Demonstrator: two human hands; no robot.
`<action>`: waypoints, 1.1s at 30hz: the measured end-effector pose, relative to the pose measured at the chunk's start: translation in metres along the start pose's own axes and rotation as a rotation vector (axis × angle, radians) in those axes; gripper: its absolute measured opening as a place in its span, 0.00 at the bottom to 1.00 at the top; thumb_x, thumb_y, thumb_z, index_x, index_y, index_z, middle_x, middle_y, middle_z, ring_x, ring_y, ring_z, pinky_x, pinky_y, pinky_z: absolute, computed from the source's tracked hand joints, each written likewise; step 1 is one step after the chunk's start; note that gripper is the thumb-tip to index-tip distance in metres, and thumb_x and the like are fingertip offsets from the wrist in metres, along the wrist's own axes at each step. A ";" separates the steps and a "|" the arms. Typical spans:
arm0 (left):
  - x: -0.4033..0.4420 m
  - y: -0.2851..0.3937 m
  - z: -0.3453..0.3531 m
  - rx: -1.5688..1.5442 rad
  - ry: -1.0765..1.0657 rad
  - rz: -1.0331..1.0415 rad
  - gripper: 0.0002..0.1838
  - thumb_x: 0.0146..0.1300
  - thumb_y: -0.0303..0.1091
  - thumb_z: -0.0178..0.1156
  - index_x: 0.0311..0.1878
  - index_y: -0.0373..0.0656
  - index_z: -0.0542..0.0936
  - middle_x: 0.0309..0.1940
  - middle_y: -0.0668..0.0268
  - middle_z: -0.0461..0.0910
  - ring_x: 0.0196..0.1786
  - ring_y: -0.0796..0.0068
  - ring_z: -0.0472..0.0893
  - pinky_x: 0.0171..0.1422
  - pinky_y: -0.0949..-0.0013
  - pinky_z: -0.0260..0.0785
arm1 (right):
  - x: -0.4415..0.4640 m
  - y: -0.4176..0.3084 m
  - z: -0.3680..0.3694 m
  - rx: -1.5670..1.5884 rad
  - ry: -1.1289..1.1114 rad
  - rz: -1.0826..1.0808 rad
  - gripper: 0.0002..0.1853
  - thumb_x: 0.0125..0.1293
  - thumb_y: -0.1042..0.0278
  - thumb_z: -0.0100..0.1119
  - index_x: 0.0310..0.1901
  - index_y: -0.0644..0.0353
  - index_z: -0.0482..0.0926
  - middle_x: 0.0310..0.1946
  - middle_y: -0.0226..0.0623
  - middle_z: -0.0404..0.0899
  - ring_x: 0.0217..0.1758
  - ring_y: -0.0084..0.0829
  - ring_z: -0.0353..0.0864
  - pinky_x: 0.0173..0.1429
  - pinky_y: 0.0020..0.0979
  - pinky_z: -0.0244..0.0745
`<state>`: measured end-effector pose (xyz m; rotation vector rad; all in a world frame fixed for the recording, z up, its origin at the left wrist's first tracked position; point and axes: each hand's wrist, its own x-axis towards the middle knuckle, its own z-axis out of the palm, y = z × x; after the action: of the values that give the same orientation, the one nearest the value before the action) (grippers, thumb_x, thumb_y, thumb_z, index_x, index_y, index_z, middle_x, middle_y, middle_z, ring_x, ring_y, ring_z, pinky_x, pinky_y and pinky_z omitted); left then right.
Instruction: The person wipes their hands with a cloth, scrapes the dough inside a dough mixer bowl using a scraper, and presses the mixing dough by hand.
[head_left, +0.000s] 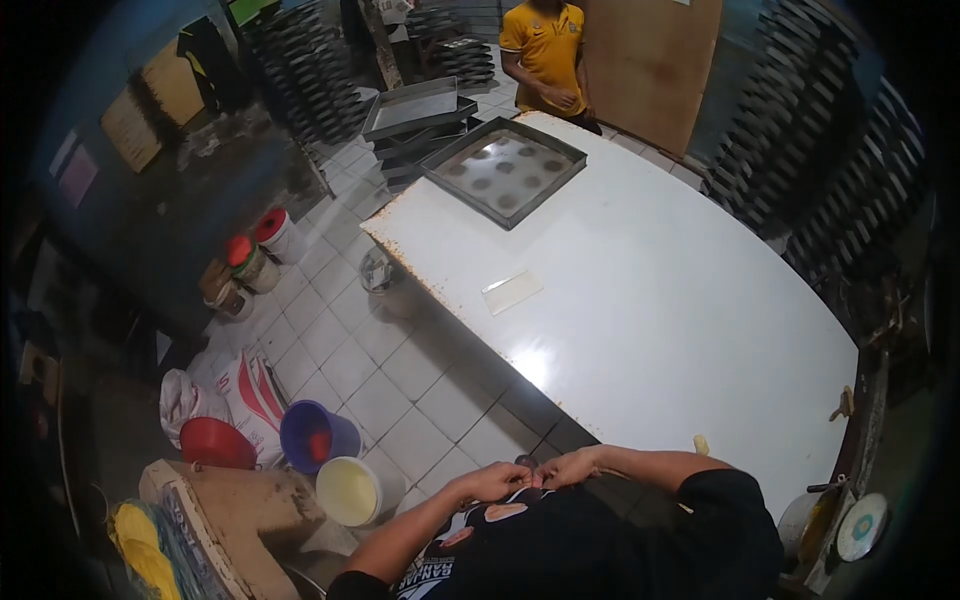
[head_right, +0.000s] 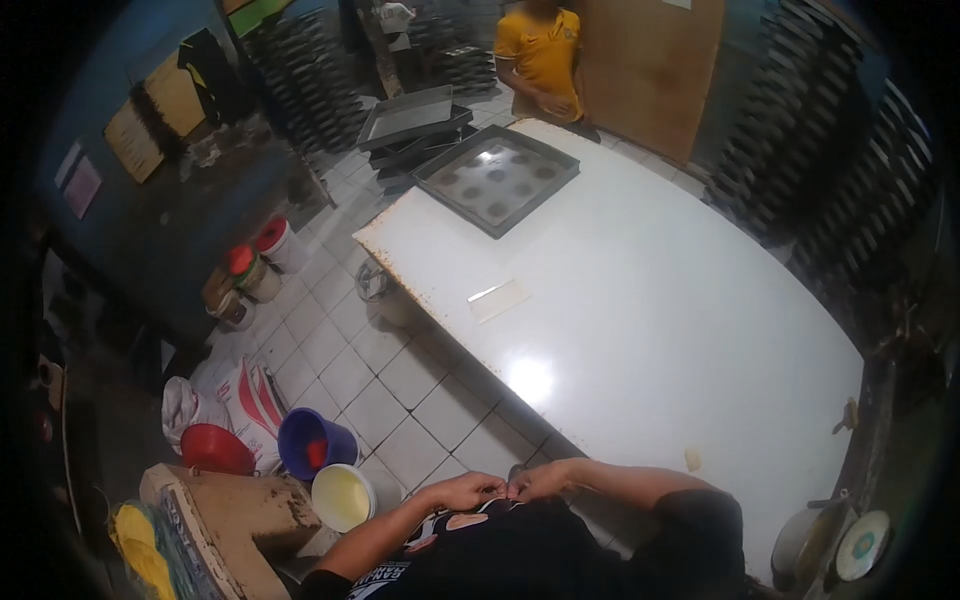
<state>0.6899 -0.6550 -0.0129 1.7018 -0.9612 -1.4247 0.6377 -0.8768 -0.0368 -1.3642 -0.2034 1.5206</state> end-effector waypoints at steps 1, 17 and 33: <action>0.004 -0.003 -0.004 -0.036 -0.001 0.022 0.06 0.66 0.29 0.53 0.42 0.40 0.78 0.32 0.71 0.76 0.37 0.80 0.72 0.43 0.71 0.66 | 0.000 0.001 -0.002 0.027 -0.025 -0.015 0.10 0.69 0.61 0.56 0.47 0.55 0.74 0.34 0.23 0.76 0.35 0.12 0.74 0.40 0.20 0.70; -0.042 -0.056 -0.184 -0.196 0.378 0.136 0.16 0.69 0.38 0.57 0.56 0.39 0.77 0.40 0.66 0.81 0.46 0.74 0.78 0.54 0.71 0.69 | 0.063 -0.051 -0.096 -0.449 0.890 -0.093 0.30 0.66 0.47 0.58 0.61 0.62 0.71 0.48 0.48 0.81 0.52 0.41 0.80 0.56 0.38 0.73; -0.362 -0.492 -0.143 -0.455 0.980 -0.891 0.11 0.64 0.38 0.56 0.34 0.38 0.78 0.28 0.60 0.79 0.31 0.64 0.80 0.34 0.61 0.71 | 0.272 -0.040 -0.199 -0.203 0.852 0.368 0.25 0.62 0.50 0.62 0.51 0.66 0.81 0.38 0.43 0.84 0.35 0.35 0.82 0.41 0.36 0.78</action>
<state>0.8380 -0.0963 -0.2554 2.1503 0.6736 -0.9001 0.8701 -0.7500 -0.2485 -2.1768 0.4606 1.0839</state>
